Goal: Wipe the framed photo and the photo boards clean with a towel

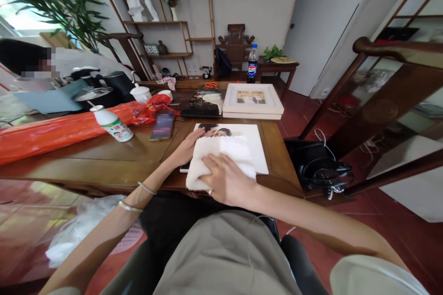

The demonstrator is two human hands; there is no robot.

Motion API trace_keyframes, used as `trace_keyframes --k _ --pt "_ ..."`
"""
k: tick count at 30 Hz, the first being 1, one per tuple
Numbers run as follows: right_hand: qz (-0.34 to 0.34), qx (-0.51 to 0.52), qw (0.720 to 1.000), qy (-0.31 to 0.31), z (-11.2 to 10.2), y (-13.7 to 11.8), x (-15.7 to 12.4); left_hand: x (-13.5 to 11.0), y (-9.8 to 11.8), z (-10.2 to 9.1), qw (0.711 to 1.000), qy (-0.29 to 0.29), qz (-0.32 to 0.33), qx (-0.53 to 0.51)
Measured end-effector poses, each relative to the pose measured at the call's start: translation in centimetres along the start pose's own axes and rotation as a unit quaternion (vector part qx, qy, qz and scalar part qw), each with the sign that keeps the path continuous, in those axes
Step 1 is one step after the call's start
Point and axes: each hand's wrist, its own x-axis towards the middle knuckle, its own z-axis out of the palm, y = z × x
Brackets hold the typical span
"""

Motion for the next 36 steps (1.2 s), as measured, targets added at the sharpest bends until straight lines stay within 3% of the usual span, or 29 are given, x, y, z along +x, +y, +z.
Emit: trace_keyframes --k 3,9,12,15,20,23,26,33,36 --pt "0.02 0.027 0.999 0.006 -0.2 1.3 -0.4 0.0 0.0 0.0 1.0 -0.007 -0.005 0.005" --pt "0.078 -0.009 0.997 -0.019 -0.7 9.8 1.9 0.0 0.1 0.1 1.0 -0.006 -0.026 0.013" --pt "0.083 -0.029 0.996 -0.025 -0.9 12.2 2.5 -0.1 0.2 0.2 0.999 -0.006 -0.029 0.013" --pt "0.068 -0.032 0.997 -0.027 -1.1 11.1 1.9 -0.2 0.4 0.2 0.999 -0.001 -0.033 0.013" --pt "-0.009 -0.007 0.999 -0.038 -1.4 4.5 -1.2 -0.1 0.6 0.2 0.999 0.004 -0.03 0.014" --pt "-0.044 0.013 0.998 -0.045 -1.3 2.4 -2.7 0.0 0.6 0.1 1.0 0.001 -0.027 0.012" --pt "-0.018 0.013 0.999 -0.027 -1.1 3.9 -2.7 0.0 0.6 -0.1 1.0 -0.003 -0.024 0.012" --pt "0.131 -0.07 0.989 -0.011 -1.7 12.4 -0.7 -0.1 0.8 -0.1 1.0 -0.007 -0.028 0.003" --pt "0.159 -0.096 0.982 -0.019 -1.9 13.4 -1.0 -0.1 0.8 0.0 1.0 0.0 -0.028 0.005"
